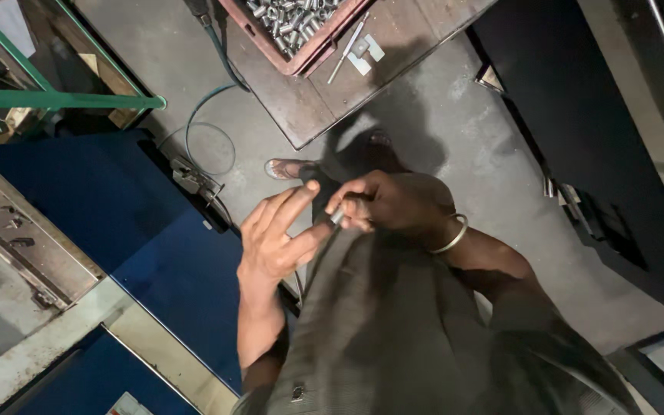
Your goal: The person picks small cylindrical metal parts from a bin on the workbench and turns each one in their hands to check it. They then walk to a lathe, operate it and clear metal chips from the machine bed, before returning to the bench to continue handling and checking parts from the bin.
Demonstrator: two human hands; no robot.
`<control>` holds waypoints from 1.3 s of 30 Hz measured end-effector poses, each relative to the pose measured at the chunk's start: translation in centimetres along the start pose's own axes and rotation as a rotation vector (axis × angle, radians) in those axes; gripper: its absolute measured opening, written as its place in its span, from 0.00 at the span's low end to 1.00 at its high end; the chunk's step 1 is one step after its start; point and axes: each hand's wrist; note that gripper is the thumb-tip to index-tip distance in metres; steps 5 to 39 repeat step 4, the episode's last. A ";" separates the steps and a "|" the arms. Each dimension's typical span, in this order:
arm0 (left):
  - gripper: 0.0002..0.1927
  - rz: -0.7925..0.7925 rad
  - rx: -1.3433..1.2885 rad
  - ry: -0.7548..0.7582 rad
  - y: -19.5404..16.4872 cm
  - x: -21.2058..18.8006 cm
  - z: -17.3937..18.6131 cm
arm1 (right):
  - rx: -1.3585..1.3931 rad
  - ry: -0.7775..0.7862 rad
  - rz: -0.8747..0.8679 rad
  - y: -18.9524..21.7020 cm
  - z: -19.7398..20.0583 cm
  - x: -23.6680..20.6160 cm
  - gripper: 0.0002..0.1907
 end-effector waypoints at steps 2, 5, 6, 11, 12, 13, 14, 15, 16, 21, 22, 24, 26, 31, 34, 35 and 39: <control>0.11 -0.002 -0.027 -0.040 0.2 -0.4 -0.5 | 0.056 0.007 -0.014 -0.5 0.2 0.0 0.19; 0.11 -0.001 -0.046 -0.083 0.3 -0.9 -1.1 | 0.056 0.003 0.000 -0.9 0.4 -0.1 0.21; 0.11 -0.001 -0.046 -0.083 0.3 -0.9 -1.1 | 0.056 0.003 0.000 -0.9 0.4 -0.1 0.21; 0.11 -0.001 -0.046 -0.083 0.3 -0.9 -1.1 | 0.056 0.003 0.000 -0.9 0.4 -0.1 0.21; 0.11 -0.001 -0.046 -0.083 0.3 -0.9 -1.1 | 0.056 0.003 0.000 -0.9 0.4 -0.1 0.21; 0.11 -0.001 -0.046 -0.083 0.3 -0.9 -1.1 | 0.056 0.003 0.000 -0.9 0.4 -0.1 0.21; 0.11 -0.001 -0.046 -0.083 0.3 -0.9 -1.1 | 0.056 0.003 0.000 -0.9 0.4 -0.1 0.21; 0.11 -0.001 -0.046 -0.083 0.3 -0.9 -1.1 | 0.056 0.003 0.000 -0.9 0.4 -0.1 0.21; 0.11 -0.001 -0.046 -0.083 0.3 -0.9 -1.1 | 0.056 0.003 0.000 -0.9 0.4 -0.1 0.21; 0.11 -0.001 -0.046 -0.083 0.3 -0.9 -1.1 | 0.056 0.003 0.000 -0.9 0.4 -0.1 0.21; 0.11 -0.001 -0.046 -0.083 0.3 -0.9 -1.1 | 0.056 0.003 0.000 -0.9 0.4 -0.1 0.21; 0.11 -0.001 -0.046 -0.083 0.3 -0.9 -1.1 | 0.056 0.003 0.000 -0.9 0.4 -0.1 0.21; 0.11 -0.001 -0.046 -0.083 0.3 -0.9 -1.1 | 0.056 0.003 0.000 -0.9 0.4 -0.1 0.21; 0.11 -0.001 -0.046 -0.083 0.3 -0.9 -1.1 | 0.056 0.003 0.000 -0.9 0.4 -0.1 0.21; 0.11 -0.001 -0.046 -0.083 0.3 -0.9 -1.1 | 0.056 0.003 0.000 -0.9 0.4 -0.1 0.21; 0.11 -0.001 -0.046 -0.083 0.3 -0.9 -1.1 | 0.056 0.003 0.000 -0.9 0.4 -0.1 0.21; 0.11 -0.001 -0.046 -0.083 0.3 -0.9 -1.1 | 0.056 0.003 0.000 -0.9 0.4 -0.1 0.21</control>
Point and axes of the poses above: each hand's wrist, its own x-axis towards the middle knuckle, its own z-axis out of the back of the hand, y = z × x, and after that the axes turned 3 degrees about -z, right-handed
